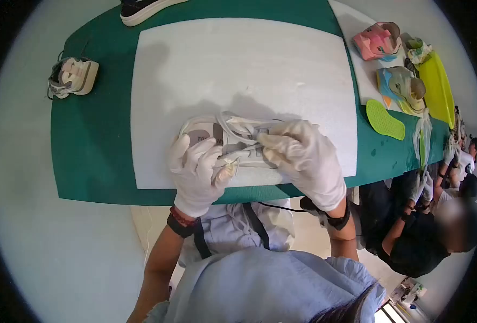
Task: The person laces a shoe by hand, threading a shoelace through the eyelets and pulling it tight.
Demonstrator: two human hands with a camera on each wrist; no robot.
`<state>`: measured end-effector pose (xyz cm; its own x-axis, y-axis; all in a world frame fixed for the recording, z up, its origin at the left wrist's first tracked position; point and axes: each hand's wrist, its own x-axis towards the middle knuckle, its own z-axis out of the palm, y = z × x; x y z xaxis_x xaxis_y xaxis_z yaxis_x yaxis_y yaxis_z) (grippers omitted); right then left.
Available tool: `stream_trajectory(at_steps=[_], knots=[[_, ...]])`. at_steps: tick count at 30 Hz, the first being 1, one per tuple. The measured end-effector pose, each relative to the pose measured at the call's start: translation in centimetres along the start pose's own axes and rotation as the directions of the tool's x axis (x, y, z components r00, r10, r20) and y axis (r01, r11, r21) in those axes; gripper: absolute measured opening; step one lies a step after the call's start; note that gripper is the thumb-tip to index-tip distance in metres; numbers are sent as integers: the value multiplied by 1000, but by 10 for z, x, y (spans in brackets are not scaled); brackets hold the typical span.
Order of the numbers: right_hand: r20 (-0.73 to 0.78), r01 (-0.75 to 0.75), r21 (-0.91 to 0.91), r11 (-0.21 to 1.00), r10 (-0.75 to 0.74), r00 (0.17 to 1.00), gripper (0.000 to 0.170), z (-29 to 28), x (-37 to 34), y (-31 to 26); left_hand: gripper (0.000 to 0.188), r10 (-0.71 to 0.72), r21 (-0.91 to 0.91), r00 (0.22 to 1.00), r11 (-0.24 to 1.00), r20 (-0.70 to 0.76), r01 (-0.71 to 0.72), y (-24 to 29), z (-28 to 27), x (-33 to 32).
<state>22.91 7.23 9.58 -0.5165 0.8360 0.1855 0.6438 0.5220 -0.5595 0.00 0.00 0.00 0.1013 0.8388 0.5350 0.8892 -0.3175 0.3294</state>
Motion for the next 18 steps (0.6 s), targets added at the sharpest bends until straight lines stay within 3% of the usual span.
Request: stream_trajectory(at_steps=[2, 3, 5, 11, 14, 17, 18], knots=[[-7, 97, -89, 991, -98, 995, 25, 10, 4, 4, 37, -21, -44, 1000, 999, -17, 21, 2, -2, 4], [20, 83, -120, 989, -81, 996, 22, -4, 0, 7, 33, -89, -166, 995, 983, -48, 80, 21, 11, 3], [-40, 81, -55, 995, -83, 996, 18, 1, 4, 8, 25, -132, -262, 989, 959, -67, 110, 21, 4, 9], [-67, 56, 65, 996, -51, 996, 22, 8, 7, 4, 18, -260, -298, 963, 915, 76, 271, 30, -16, 25], [-119, 55, -33, 998, -59, 991, 22, 16, 14, 3, 13, -191, -249, 966, 940, 177, 231, 28, -36, 44], [-318, -159, 105, 982, 185, 930, 17, 22, 22, 8, 19, -153, -317, 970, 925, 190, 208, 28, -38, 48], [-367, -143, 62, 988, 156, 917, 14, 18, 24, 19, 19, -156, -326, 972, 923, 174, 206, 28, -36, 46]])
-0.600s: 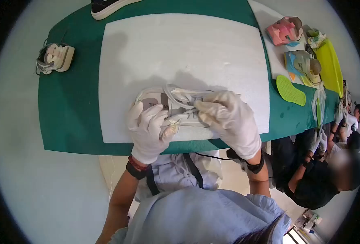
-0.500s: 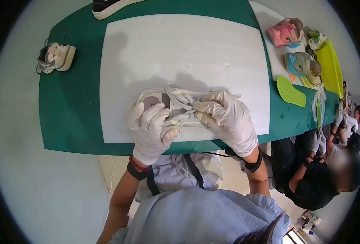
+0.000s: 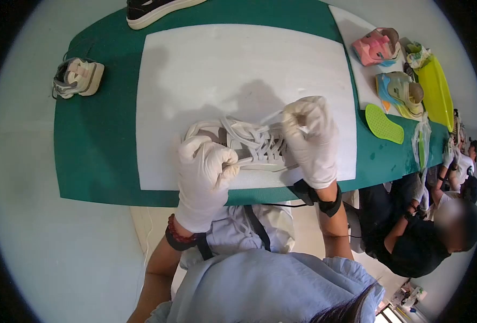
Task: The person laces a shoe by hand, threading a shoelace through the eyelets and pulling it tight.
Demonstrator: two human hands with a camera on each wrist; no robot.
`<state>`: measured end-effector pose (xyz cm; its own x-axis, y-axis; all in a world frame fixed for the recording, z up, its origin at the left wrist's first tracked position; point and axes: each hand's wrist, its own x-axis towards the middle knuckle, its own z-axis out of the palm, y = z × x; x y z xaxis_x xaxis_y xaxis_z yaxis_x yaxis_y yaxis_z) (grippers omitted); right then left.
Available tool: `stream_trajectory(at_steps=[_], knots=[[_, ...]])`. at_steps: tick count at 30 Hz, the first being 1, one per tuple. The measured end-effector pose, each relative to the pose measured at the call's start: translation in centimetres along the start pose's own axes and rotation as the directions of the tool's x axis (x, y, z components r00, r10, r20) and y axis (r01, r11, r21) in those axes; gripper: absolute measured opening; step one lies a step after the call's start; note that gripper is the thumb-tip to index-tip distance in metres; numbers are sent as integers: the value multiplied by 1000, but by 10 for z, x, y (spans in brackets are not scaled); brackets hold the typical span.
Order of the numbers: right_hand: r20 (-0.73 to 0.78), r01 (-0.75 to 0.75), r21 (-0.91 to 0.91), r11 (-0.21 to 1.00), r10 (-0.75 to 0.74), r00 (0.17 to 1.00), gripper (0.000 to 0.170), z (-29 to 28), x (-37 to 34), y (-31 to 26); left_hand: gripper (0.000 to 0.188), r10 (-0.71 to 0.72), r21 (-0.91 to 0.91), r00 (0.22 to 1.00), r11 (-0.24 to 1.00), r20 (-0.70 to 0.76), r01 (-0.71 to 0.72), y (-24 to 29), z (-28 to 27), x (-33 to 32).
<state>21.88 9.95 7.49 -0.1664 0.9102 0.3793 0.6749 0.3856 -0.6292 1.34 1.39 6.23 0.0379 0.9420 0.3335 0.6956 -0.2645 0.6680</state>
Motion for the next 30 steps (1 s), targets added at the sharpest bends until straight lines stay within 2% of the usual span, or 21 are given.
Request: stream_trajectory(at_steps=[3, 6, 9, 10, 13, 14, 15, 16, 17, 19, 21, 22, 23, 26, 27, 29, 30], knots=[[-30, -93, 219, 971, 102, 994, 12, -14, -5, 15, 19, 16, -14, 999, 1000, -43, -17, -6, 7, -6], [-59, -191, 271, 943, 214, 975, 9, -35, -12, 10, 20, 48, 2, 996, 999, -71, -48, -10, 11, -6], [-188, -277, 432, 858, 386, 903, 7, -45, -33, 11, 21, 78, 19, 992, 997, -102, -76, -14, 16, -6], [-178, -229, 581, 781, 397, 901, 9, -49, -36, 4, 21, 81, 18, 991, 997, -110, -80, -16, 17, -7], [-157, -215, 799, 561, 540, 827, 13, -55, -31, -14, 21, 79, 21, 991, 997, -107, -78, -16, 17, -9], [-281, -11, 837, 548, 447, 849, 13, -44, -19, -23, 21, 80, 21, 992, 997, -103, -78, -15, 16, -9], [-376, -60, 735, 676, 480, 792, 12, -35, -8, -45, 20, 70, -12, 991, 997, -118, -72, -14, 16, -8], [-440, -72, 616, 785, 418, 795, 14, -28, 0, -73, 20, 61, -48, 990, 997, -129, -68, -13, 17, -8], [-461, -7, 536, 844, 300, 835, 13, -18, 5, -94, 21, 55, -82, 988, 994, -141, -67, -13, 17, -8], [-337, 181, 489, 853, -7, 942, 11, 9, 4, -137, 22, 11, -187, 990, 982, -138, -37, -15, 10, -10], [-34, 249, 576, 779, -282, 959, 11, 35, -3, -177, 25, -68, -360, 991, 933, -112, 23, -21, -5, -15], [166, 233, 611, 756, -410, 897, 11, 46, -12, -195, 27, -110, -467, 990, 882, -83, 59, -26, -12, -19], [358, 221, 607, 764, -511, 781, 11, 52, -19, -206, 30, -157, -576, 987, 811, -44, 103, -31, -23, -22], [651, 290, 515, 807, -588, 480, 13, 43, -29, -210, 38, -275, -821, 960, 534, 57, 201, -41, -44, -23], [670, 281, 503, 817, -574, 470, 14, 33, -30, -201, 41, -300, -872, 950, 440, 84, 216, -45, -47, -20], [690, 190, 472, 861, -495, 528, 16, 13, -33, -175, 48, -387, -910, 919, 349, 76, 223, -47, -49, -8], [583, 123, 511, 851, -448, 678, 18, 11, -43, -156, 52, -444, -924, 893, 309, 67, 223, -44, -48, 2]])
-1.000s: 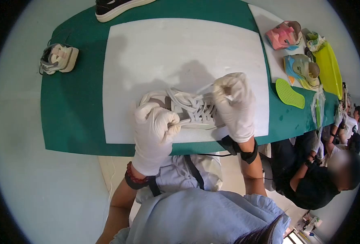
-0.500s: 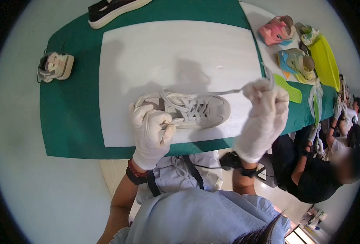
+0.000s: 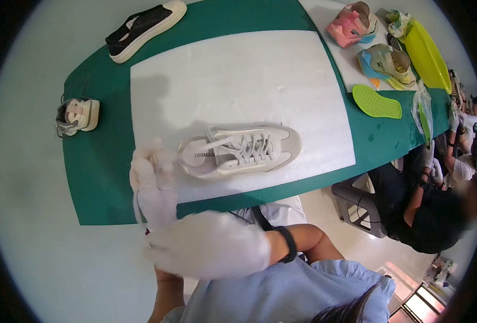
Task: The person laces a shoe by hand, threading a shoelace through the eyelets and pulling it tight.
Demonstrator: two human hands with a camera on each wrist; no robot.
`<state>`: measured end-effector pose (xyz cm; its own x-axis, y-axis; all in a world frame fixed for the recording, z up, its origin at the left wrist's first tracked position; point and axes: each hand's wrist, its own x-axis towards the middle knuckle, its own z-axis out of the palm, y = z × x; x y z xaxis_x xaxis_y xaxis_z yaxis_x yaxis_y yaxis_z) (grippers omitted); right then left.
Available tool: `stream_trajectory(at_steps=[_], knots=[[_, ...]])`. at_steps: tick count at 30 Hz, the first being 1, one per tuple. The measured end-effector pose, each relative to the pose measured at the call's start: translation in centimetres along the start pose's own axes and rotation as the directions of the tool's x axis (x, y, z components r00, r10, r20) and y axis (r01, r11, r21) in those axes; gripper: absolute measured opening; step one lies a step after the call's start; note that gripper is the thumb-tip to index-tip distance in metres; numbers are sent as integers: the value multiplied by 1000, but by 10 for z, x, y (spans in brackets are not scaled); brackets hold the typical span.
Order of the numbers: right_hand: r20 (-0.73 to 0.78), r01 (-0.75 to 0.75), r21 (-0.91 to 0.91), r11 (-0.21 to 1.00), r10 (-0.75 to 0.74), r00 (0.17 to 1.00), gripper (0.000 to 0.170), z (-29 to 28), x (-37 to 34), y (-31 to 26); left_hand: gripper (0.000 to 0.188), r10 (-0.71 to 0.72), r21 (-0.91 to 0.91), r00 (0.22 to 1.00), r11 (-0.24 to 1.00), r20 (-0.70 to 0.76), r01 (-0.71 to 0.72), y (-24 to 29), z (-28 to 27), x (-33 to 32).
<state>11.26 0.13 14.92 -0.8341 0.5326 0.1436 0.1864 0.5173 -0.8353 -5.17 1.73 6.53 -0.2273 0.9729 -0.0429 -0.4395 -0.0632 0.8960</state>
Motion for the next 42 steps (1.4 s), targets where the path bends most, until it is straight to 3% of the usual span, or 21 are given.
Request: stream_trajectory(at_steps=[1, 2, 3, 4, 6, 8, 10, 12, 15, 18, 21, 23, 25, 26, 28, 30, 32, 33, 36, 39, 42], knots=[[-190, 11, 77, 997, 4, 982, 21, 1, -16, 14, 52, 9, 15, 1000, 1000, -9, -9, 2, 6, 7], [-218, -114, 230, 966, 166, 962, 22, -11, -25, 19, 53, 17, 31, 1000, 999, -18, -16, 6, 14, 14], [-293, -18, -112, 994, -16, 956, 26, -19, -33, 43, 54, 23, 46, 999, 999, -29, -22, 10, 22, 22], [-427, -135, -57, 989, 98, 899, 23, -28, -47, 44, 53, 8, 21, 1000, 1000, -9, -8, 17, 35, 33], [-579, -133, -24, 991, 94, 810, 28, -32, -61, 63, 52, -21, -24, 999, 999, 32, 22, 28, 59, 60], [-667, -237, -40, 971, 150, 730, 30, -28, -73, 73, 53, 37, 484, 982, 867, 185, -124, 8, 33, 107], [-752, -320, -7, 947, 206, 626, 29, -24, -78, 77, 53, 2, 768, 968, 608, 252, -201, 2, 25, 115], [-755, -394, -24, 919, 242, 610, 34, -29, -78, 78, 48, -52, 900, 975, 399, 217, -179, 1, 27, 103], [-726, -434, -75, 898, 249, 641, 40, -35, -72, 86, 34, 113, 977, 993, 207, 20, -44, 6, 20, 75], [-689, -390, -145, 910, 190, 699, 38, -42, -59, 88, 29, 43, 914, 991, 392, -129, 102, 31, 37, 40], [-656, -364, -286, 886, 95, 748, 36, -51, -43, 95, 22, 154, 864, 912, 294, 380, -410, 25, 35, 26], [-638, -310, -342, 887, 23, 770, 32, -49, -41, 108, 20, 177, 776, 776, 84, 606, -625, 19, 52, 36], [-696, -319, -285, 904, 33, 717, 27, -44, -42, 112, 21, 118, 686, 682, 7, 722, -727, 14, 54, 51], [-725, -323, -260, 910, 37, 688, 24, -43, -42, 113, 22, 73, 668, 669, 41, 740, -743, 9, 50, 57], [-734, -227, 192, 955, 293, 613, 18, -41, -40, 107, 22, 45, 668, 682, 163, 730, -726, 4, 45, 63], [-686, -127, 499, 857, 480, 546, 15, -46, -41, 97, 20, 60, 684, 739, 332, 671, -649, 4, 46, 64], [-644, -47, 663, 747, 602, 472, 16, -53, -41, 86, 16, -43, 780, 947, 579, 319, -237, 22, 51, 52], [-633, -102, 639, 762, 597, 492, 15, -54, -43, 88, 15, -134, 746, 983, 666, 128, -6, 28, 53, 47], [-651, -227, 425, 877, 470, 597, 15, -47, -56, 108, 18, -146, 289, 958, 955, 246, 72, 36, 18, 66], [-680, -277, -15, 961, 193, 707, 15, -45, -60, 109, 38, -128, 119, 964, 988, 232, 102, 43, 3, 81], [-733, -264, 0, 965, 179, 656, 14, -39, -62, 107, 49, 18, 51, 994, 998, 106, -24, 48, 22, 86]])
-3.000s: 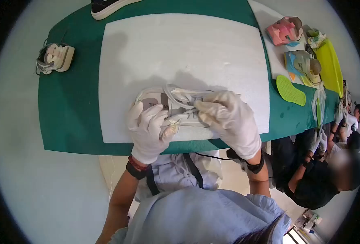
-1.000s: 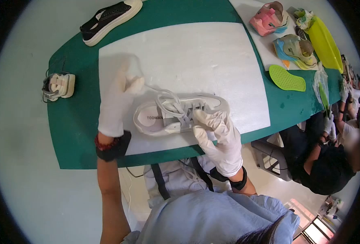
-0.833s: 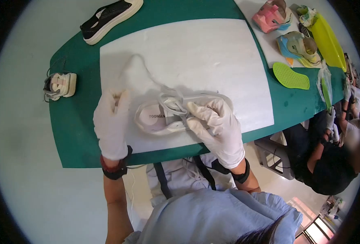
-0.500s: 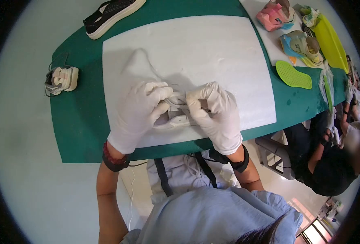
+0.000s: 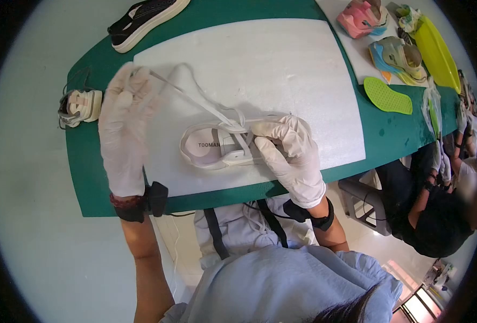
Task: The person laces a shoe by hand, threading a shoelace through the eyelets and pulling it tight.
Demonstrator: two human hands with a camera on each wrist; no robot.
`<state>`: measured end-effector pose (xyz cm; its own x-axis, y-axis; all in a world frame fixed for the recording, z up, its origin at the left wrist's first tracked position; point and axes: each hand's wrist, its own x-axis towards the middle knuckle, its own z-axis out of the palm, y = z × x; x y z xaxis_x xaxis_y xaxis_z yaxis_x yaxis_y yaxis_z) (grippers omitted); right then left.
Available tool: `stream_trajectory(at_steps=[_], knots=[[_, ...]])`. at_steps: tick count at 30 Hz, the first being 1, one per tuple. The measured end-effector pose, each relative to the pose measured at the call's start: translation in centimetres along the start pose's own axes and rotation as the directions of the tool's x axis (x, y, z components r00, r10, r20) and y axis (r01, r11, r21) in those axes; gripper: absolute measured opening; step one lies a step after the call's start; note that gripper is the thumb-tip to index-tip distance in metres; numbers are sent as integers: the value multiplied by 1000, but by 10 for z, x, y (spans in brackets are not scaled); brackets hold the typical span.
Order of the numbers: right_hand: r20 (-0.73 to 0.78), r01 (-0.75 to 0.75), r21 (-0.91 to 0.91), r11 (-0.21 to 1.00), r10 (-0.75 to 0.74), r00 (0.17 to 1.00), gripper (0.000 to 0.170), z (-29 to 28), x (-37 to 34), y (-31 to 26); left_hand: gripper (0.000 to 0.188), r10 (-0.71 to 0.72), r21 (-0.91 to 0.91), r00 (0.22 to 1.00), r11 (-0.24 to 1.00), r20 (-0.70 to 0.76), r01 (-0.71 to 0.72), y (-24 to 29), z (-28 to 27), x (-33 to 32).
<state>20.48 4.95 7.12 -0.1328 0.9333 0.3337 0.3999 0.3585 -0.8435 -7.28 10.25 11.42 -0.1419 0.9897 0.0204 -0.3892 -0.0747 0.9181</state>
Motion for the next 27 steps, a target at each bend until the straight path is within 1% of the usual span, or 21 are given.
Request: stream_trajectory(at_steps=[1, 2, 3, 4, 6, 8, 9, 10, 11, 12, 14, 15, 16, 17, 19, 20, 22, 26, 27], knots=[[-37, 7, 10, 1000, -7, 999, 14, 1, -2, 0, 49, 99, 377, 993, 924, -63, -68, -2, 5, -2], [-15, -52, 0, 999, 52, 999, 16, 0, -5, -3, 49, 213, 701, 974, 707, -83, -95, -5, 10, -6], [6, -110, -13, 994, 110, 994, 18, -3, -9, -8, 49, 324, 919, 944, 386, -58, -76, -7, 12, -9], [26, -168, -26, 985, 169, 985, 20, -5, -10, -12, 47, 329, 937, 944, 338, -25, -93, -8, 9, -14], [70, -141, -131, 981, 151, 986, 23, -7, -7, -24, 44, 336, 962, 941, 239, 43, -129, -14, 1, -28], [88, -88, -255, 963, 113, 990, 29, -1, -2, -30, 32, 304, 826, 953, 533, 12, -180, -25, 14, -60], [98, -89, -298, 950, 123, 988, 30, 3, -1, -28, 33, 275, 883, 944, 378, 182, -280, -27, 21, -76], [110, -87, -339, 937, 131, 985, 30, 8, 0, -25, 33, 217, 898, 915, 216, 339, -384, -29, 29, -86], [121, -83, -382, 921, 139, 983, 31, 11, 0, -23, 35, 182, 876, 897, 208, 402, -435, -36, 36, -91], [101, -87, -368, 926, 133, 986, 31, 12, 0, -23, 37, 145, 850, 874, 204, 465, -486, -45, 40, -93], [63, -94, -345, 934, 123, 990, 32, 13, -1, -23, 40, 118, 863, 866, 87, 487, -497, -58, 42, -93], [62, -99, -358, 929, 129, 990, 30, 14, -1, -23, 41, 103, 865, 862, 29, 496, -502, -64, 41, -93], [59, -105, -370, 923, 136, 989, 28, 16, -2, -23, 46, 119, 853, 845, -19, 521, -522, -71, 35, -95], [54, -113, -380, 918, 145, 988, 26, 17, -2, -23, 47, 153, 846, 835, -5, 528, -534, -76, 31, -94], [60, -258, -253, 932, 281, 958, 20, 19, 0, -24, 47, 224, 828, 810, 19, 542, -560, -82, 28, -90], [71, -328, -185, 926, 346, 936, 18, 21, 2, -24, 46, 205, 834, 817, 9, 539, -552, -81, 28, -89], [79, -338, -85, 937, 345, 935, 15, 26, -1, -17, 43, 163, 845, 832, -14, 530, -535, -79, 28, -90], [114, -388, 81, 918, 379, 919, 11, 23, -4, -12, 39, 194, 833, 821, 29, 537, -552, -80, 25, -88], [111, -385, 82, 919, 375, 920, 11, 22, -4, -14, 39, 206, 830, 818, 40, 538, -556, -81, 25, -88]])
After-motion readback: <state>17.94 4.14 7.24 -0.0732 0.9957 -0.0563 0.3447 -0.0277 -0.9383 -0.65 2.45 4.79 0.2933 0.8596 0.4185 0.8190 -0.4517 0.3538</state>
